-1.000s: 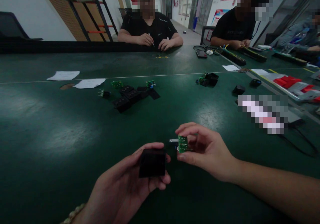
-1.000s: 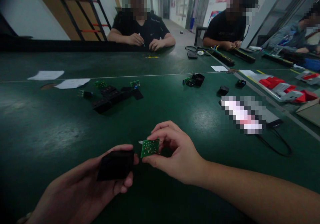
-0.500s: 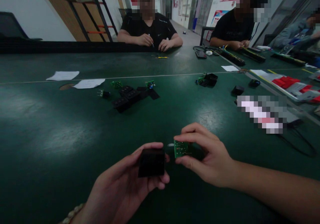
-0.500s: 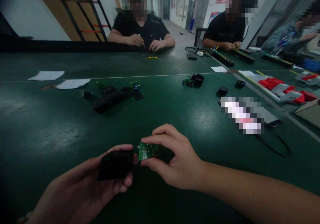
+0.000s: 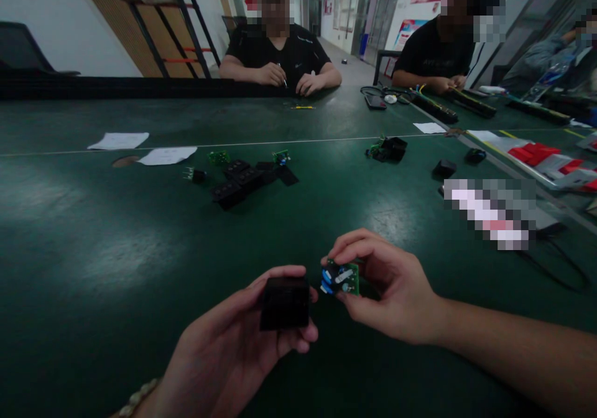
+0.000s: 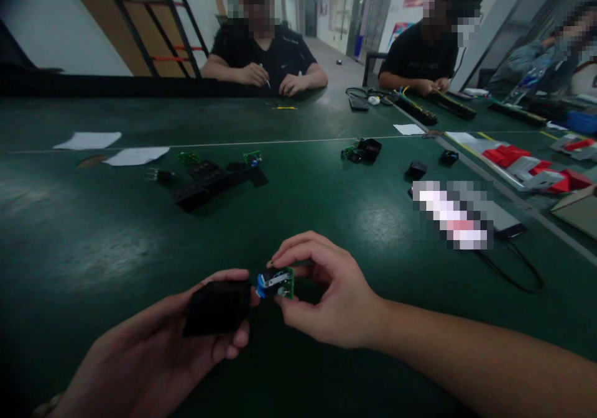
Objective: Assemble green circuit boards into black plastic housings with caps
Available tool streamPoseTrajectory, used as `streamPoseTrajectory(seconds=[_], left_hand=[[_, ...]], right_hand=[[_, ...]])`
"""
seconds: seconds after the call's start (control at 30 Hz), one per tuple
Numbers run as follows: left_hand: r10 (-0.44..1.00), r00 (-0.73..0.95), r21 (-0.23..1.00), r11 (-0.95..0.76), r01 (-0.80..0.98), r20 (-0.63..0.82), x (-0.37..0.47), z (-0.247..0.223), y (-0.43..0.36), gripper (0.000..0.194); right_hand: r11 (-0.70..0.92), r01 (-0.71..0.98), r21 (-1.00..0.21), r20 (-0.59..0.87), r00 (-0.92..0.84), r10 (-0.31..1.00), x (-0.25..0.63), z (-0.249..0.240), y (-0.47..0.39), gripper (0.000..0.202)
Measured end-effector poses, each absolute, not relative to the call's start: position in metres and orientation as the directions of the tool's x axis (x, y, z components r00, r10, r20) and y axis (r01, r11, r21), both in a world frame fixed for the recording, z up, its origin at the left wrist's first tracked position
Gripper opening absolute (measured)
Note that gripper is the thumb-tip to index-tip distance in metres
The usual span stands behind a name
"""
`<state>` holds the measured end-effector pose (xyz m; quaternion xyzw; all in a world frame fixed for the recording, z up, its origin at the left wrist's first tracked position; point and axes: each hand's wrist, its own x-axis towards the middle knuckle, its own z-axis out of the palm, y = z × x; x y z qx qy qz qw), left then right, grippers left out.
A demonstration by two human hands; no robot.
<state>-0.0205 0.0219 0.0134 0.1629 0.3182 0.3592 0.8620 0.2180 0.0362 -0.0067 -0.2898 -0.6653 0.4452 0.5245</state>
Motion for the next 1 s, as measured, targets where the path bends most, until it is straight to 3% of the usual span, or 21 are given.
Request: streamPoseTrajectory(seconds=[0.6,0.87,1.0], left_hand=[[0.728,0.551,0.509,0.682,-0.525,-0.407,-0.0218,0.0126,0.0218,0.033],[0.728,0.557,0.511,0.681,-0.524,-0.399,-0.0203,0.0124,0.0224,0.033],[0.734,0.555,0.514,0.675,-0.53,-0.391,-0.0203,0.0135,0.0218,0.033]], right_hand=[[0.537,-0.063,-0.841,0.534,-0.26,0.805,0.2197,-0.002,0.0358,0.045],[0.577,-0.067,-0.814,0.574,-0.248,0.78,0.2184,-0.002,0.031,0.057],[0.612,-0.043,-0.789,0.601,-0.253,0.758,0.2184,0.0003,0.0304,0.049]])
